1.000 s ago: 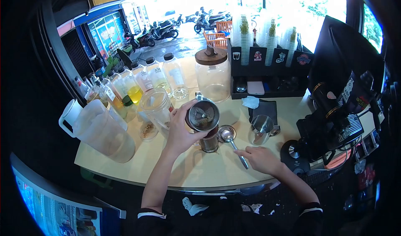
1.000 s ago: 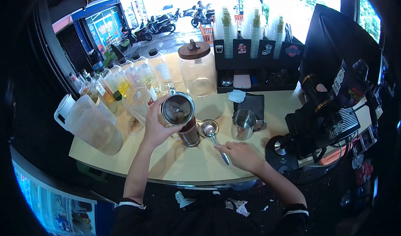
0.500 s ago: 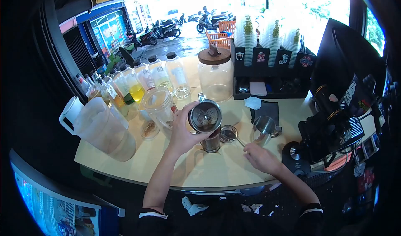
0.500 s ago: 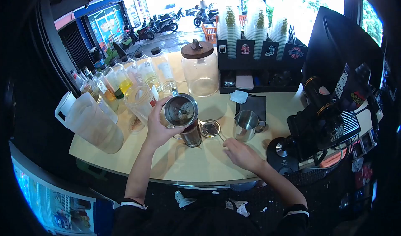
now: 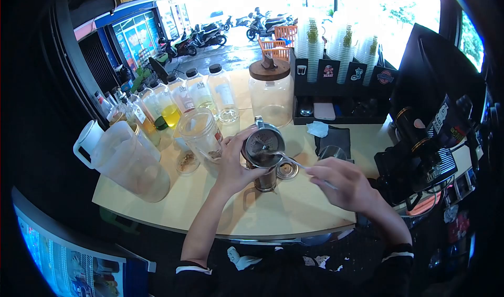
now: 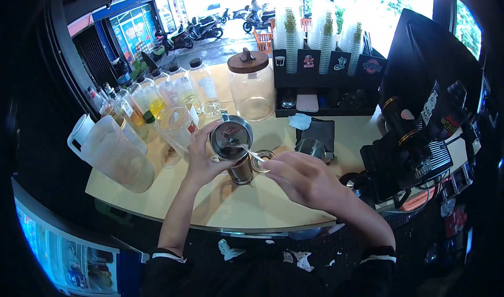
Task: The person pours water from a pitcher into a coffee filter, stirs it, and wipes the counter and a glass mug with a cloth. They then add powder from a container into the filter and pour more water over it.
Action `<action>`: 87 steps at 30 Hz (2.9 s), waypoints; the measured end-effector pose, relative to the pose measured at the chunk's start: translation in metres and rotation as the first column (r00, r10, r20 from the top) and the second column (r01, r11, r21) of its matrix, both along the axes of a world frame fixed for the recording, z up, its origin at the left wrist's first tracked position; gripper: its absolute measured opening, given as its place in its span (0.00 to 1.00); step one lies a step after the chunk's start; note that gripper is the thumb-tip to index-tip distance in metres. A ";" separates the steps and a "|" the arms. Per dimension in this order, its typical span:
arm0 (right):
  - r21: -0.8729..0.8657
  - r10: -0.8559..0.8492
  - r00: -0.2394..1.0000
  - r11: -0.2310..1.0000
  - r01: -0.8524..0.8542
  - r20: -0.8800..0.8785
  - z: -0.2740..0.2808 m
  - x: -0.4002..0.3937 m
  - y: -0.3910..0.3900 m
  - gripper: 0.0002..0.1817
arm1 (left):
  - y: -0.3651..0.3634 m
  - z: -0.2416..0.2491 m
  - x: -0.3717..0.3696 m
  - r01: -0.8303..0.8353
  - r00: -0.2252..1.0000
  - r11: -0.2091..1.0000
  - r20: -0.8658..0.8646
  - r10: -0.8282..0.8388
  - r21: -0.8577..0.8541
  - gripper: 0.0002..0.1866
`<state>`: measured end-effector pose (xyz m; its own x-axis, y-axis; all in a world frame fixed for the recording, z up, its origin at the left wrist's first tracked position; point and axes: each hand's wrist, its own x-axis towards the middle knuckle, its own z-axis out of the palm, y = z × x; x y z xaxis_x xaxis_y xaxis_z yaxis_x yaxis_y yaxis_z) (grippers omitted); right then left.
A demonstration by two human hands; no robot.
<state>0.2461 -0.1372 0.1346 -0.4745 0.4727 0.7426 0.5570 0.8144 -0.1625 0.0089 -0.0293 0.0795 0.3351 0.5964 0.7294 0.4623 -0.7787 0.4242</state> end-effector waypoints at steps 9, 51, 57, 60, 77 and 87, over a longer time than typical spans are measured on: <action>0.041 0.034 0.963 0.998 -0.047 0.266 0.013 -0.010 0.009 0.12 | -0.003 0.001 0.002 0.014 1.000 1.000 -0.009 -0.014 0.026 0.47; 0.122 0.011 0.937 0.991 -0.057 0.348 0.030 -0.016 -0.005 0.12 | -0.006 0.006 0.003 0.007 1.000 1.000 -0.026 -0.008 -0.005 0.46; 0.118 -0.038 0.900 0.993 -0.015 0.435 0.023 -0.018 -0.008 0.12 | -0.005 0.005 0.006 0.010 1.000 0.999 -0.020 -0.009 0.045 0.48; 0.053 0.022 0.933 0.998 -0.044 0.360 0.027 -0.014 -0.006 0.12 | -0.005 0.007 0.006 0.008 1.000 0.999 -0.003 -0.008 0.046 0.48; 0.120 0.018 0.917 0.990 -0.072 0.398 0.023 -0.017 -0.002 0.15 | -0.008 0.007 0.001 -0.010 1.000 0.998 -0.011 0.010 0.058 0.48; 0.112 -0.005 0.915 0.993 -0.044 0.404 0.021 -0.021 -0.006 0.15 | -0.009 0.006 0.004 -0.009 1.000 0.996 -0.009 0.010 0.084 0.47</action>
<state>0.2253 -0.1429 0.1558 -0.7531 0.3823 0.5354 0.5388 0.8253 0.1687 0.0126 -0.0383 0.0859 0.3366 0.5360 0.7742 0.4734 -0.8071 0.3529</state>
